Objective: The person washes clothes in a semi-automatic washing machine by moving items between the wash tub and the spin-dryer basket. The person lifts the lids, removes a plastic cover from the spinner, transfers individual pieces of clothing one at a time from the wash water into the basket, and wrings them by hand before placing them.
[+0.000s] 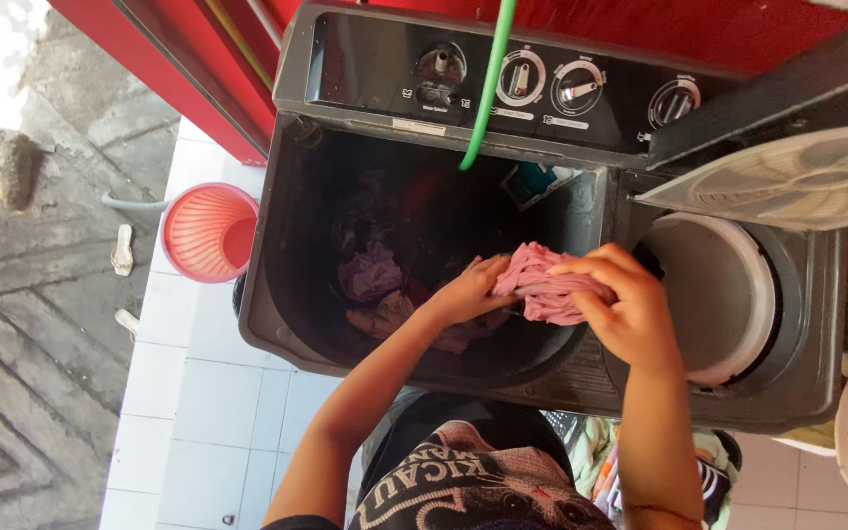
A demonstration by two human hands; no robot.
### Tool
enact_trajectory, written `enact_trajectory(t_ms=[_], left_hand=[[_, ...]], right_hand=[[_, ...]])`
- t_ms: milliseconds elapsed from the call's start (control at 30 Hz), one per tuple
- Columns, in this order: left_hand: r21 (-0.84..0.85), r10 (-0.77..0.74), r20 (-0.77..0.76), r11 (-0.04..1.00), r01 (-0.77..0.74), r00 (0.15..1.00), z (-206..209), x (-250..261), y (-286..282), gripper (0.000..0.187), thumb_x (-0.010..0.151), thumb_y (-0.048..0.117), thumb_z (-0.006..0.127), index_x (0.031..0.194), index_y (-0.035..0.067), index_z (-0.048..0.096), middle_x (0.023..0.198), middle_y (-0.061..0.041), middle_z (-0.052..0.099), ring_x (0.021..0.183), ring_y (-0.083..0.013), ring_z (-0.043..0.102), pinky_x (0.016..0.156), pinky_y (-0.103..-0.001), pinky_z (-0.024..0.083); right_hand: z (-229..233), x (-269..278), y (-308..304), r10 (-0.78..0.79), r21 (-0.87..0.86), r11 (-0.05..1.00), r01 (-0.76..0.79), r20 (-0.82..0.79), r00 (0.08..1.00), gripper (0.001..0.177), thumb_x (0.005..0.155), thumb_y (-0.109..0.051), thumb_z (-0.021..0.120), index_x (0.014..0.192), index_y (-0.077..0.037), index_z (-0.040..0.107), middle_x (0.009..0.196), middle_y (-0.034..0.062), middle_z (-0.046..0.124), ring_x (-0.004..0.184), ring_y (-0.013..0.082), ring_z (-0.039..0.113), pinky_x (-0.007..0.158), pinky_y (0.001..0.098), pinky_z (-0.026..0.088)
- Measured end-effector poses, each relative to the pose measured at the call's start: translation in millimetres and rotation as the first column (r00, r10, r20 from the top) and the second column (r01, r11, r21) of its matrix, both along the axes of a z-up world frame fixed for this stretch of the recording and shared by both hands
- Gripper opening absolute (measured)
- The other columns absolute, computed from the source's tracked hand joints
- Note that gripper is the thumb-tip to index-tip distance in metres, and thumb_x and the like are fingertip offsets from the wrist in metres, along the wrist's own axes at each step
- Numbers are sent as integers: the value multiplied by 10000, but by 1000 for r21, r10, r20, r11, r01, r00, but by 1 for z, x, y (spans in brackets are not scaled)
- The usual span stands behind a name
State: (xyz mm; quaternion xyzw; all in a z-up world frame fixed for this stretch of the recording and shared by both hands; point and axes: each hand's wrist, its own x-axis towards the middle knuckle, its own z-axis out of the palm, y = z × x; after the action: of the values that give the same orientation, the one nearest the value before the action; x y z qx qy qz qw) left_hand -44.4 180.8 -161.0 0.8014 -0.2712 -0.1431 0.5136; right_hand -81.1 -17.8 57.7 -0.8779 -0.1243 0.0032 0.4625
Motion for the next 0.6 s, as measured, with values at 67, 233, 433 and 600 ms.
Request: enact_trajectory(t_ms=[67,233,433,600], left_hand=[[-8,-6,32,1000,7,999,8,5,7,688,956,406,785,1486,64,510,1399,-196,649,1238,-312,652,1055,-426,562],[-71,33,-241,996,-51,970,89,9,55,617,727,325,887,1181,-32,668,888,-150,743,795,-177,735,739,-339,586],[-313,85,-139,941,-125,987,148,7,69,663,665,315,972,1159,-34,699,943,-91,759,886,-83,661,812,-280,568],[-410,111,-398,867,-285,910,151,3,74,624,702,269,931,1190,-36,687,915,-54,721,810,-66,639,692,-247,547]], right_hand=[[8,-7,-14,-40,15,999,39,80,996,348,800,113,650,1077,-69,756,922,-9,594,669,59,444,610,222,363],[-6,-2,-49,-226,179,963,204,115,967,257,882,81,710,1084,-65,773,1052,-9,535,789,54,465,676,219,363],[-47,22,-11,216,111,966,-233,144,966,729,781,-16,810,1425,-114,482,1575,98,380,1449,216,435,1151,381,451],[-94,29,77,353,565,776,-281,-19,935,1078,724,-203,952,1546,-126,258,1577,86,378,1455,233,408,1174,381,413]])
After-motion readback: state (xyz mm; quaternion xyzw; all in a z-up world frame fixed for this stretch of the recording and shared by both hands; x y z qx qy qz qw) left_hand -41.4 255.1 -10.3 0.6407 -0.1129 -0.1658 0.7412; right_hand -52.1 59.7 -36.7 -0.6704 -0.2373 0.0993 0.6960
